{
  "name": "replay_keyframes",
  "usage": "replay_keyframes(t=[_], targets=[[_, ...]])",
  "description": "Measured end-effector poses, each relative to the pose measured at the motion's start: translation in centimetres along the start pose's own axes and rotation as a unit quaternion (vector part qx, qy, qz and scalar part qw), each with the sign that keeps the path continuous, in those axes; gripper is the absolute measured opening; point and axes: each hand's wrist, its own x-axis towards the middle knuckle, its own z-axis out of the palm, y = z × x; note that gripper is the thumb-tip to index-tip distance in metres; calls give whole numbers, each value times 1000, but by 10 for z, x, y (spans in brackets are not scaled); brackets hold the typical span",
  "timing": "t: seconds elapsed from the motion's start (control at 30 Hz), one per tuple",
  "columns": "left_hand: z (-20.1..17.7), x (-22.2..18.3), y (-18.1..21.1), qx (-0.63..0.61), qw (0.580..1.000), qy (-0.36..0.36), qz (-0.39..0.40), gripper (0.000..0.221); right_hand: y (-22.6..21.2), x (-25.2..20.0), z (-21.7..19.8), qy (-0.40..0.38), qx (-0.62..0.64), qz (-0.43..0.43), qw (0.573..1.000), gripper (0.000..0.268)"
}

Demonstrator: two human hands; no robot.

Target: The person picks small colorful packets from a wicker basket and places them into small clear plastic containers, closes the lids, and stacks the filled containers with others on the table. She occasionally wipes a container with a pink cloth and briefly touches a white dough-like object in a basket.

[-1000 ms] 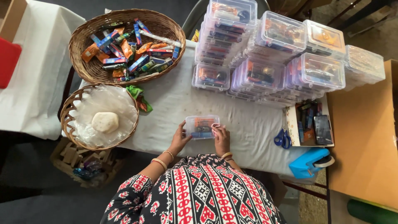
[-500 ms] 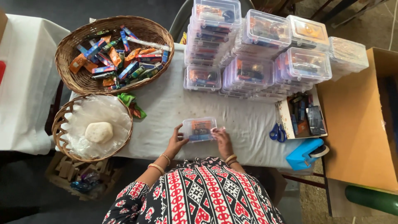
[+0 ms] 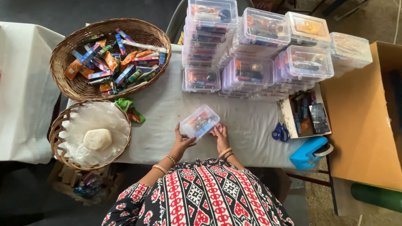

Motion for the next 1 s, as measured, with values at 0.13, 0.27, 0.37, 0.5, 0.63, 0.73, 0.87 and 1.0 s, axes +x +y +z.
replay_keyframes(t=[0.13, 0.27, 0.37, 0.5, 0.63, 0.73, 0.87, 1.0], targets=[[6, 8, 4, -27, 999, 29, -3, 124, 26, -4, 5, -50, -4, 75, 996, 25], [0, 16, 6, 103, 992, 66, 40, 122, 30, -13, 16, -60, -30, 105, 992, 24], [-8, 17, 1, 190, 976, 84, 57, 120, 7, -7, 18, 18, -31, 89, 995, 28], [-7, 18, 1, 190, 977, 85, 45, 118, -6, 15, 7, 86, -9, 55, 995, 34], [-13, 28, -16, 261, 957, 97, 83, 123, 33, 27, -10, 4, -17, 39, 999, 30], [-18, 32, -26, 409, 879, 127, 209, 127, 63, 34, -23, -1, -42, 78, 996, 26], [-10, 18, -18, 419, 872, 110, 229, 121, 18, 21, 3, 62, -61, 54, 995, 29], [13, -6, 18, 517, 820, 64, 238, 127, 27, 38, -18, 3, -43, 81, 996, 23]])
